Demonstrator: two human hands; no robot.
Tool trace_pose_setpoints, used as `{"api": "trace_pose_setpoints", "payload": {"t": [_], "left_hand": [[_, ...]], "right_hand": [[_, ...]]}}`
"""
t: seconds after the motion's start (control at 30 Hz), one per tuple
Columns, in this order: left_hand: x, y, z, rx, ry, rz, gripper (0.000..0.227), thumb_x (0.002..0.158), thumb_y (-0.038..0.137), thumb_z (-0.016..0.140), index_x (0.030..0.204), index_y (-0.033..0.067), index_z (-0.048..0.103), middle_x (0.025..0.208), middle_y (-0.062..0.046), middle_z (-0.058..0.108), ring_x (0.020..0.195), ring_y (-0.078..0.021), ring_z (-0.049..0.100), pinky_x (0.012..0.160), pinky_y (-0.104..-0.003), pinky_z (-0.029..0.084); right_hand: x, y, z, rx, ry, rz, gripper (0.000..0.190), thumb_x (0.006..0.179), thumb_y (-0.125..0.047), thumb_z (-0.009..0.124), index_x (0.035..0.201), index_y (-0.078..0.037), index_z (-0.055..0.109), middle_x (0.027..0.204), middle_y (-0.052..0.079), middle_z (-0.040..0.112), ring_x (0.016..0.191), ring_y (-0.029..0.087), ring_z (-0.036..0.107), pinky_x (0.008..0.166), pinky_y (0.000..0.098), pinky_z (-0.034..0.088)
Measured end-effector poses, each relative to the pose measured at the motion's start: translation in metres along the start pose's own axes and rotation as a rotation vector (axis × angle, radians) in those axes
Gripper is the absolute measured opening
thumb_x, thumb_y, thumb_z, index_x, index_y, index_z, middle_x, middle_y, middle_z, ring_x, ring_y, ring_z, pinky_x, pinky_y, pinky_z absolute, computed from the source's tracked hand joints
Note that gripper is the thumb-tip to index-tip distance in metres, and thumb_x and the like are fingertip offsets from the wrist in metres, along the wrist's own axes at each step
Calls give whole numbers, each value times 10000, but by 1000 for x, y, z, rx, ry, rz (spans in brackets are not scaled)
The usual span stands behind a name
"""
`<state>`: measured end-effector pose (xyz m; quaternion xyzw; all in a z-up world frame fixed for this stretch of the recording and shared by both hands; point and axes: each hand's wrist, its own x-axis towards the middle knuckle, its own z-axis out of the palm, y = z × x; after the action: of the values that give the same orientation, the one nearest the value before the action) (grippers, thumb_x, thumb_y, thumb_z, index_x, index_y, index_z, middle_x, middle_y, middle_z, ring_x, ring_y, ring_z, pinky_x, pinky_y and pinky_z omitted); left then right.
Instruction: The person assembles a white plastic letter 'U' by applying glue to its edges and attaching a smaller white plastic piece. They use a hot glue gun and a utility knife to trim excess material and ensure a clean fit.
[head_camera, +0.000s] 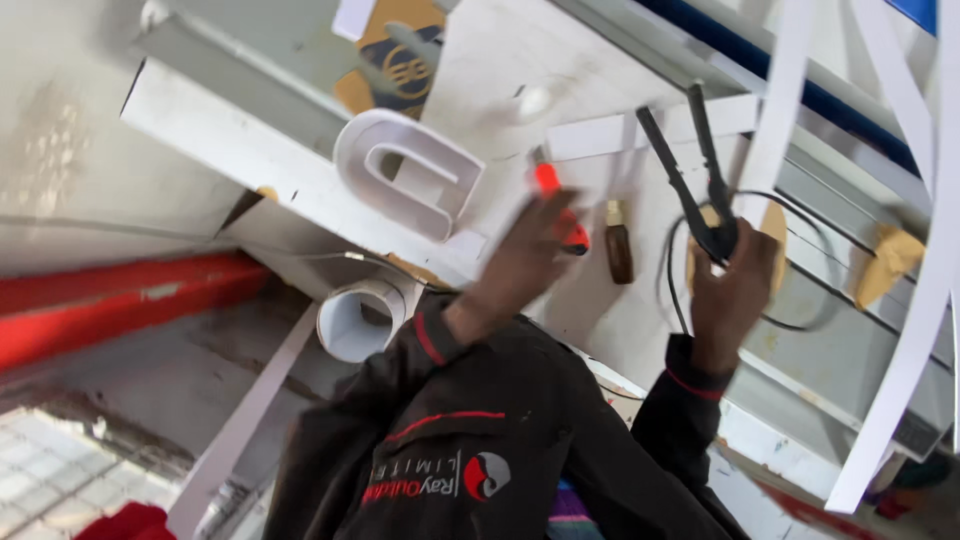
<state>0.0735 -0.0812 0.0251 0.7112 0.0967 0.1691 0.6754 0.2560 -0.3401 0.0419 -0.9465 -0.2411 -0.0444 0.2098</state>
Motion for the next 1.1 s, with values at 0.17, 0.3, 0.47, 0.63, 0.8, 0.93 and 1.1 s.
{"api": "trace_pose_setpoints", "payload": {"t": [0.17,0.3,0.47,0.63,0.8,0.93,1.1], "left_hand": [[57,54,81,1489,-379,547,774,1185,316,668,1827,90,301,1883,-129,286,1740,-305,240,1426,-533,233],[69,31,107,913,-151,693,343,1065,54,714,1366,12,557,1179,-140,688,1126,-330,694,1316,-526,467],[63,50,80,626,-45,477,482,1099,228,604,1501,-10,486,1334,-184,723,1284,-361,734,1411,-548,447],[54,89,31,387,32,297,744,1128,593,493,1588,12,419,1590,-165,660,1471,-388,732,1500,-546,381],[43,91,14,629,-80,319,785,1125,630,741,1654,94,521,1884,-82,309,1811,-273,311,1582,-587,257],[33,103,-49,562,-37,361,852,1125,679,538,1674,29,580,1847,-136,352,1771,-268,183,1556,-630,189],[-5,14,-131,667,284,62,669,1192,390,754,1688,18,504,1780,-168,512,1721,-344,389,1472,-616,188]], "right_hand": [[-15,-69,-99,-415,45,-371,533,917,-261,1004,1412,-153,840,1352,21,806,1130,284,801,850,421,614],[-20,-104,-133,-408,88,-585,463,935,-70,1038,1371,-69,883,1424,55,886,1258,232,830,1276,463,564],[-48,-80,-111,457,251,-661,285,1179,-113,704,983,88,654,1059,302,727,986,477,710,1002,626,578],[-38,-146,-73,353,98,-338,246,1128,-136,730,1072,100,771,1029,206,785,895,324,710,802,393,473],[-14,-208,-28,789,-8,-355,196,1001,-182,671,1088,-13,620,990,132,655,850,244,591,794,359,421],[30,-214,10,1098,-118,-318,265,902,-218,622,1102,-100,496,961,76,549,814,183,493,788,332,379],[79,-236,46,1414,-352,-449,463,995,-559,691,1131,-159,502,883,66,529,768,225,581,874,431,604]]}}
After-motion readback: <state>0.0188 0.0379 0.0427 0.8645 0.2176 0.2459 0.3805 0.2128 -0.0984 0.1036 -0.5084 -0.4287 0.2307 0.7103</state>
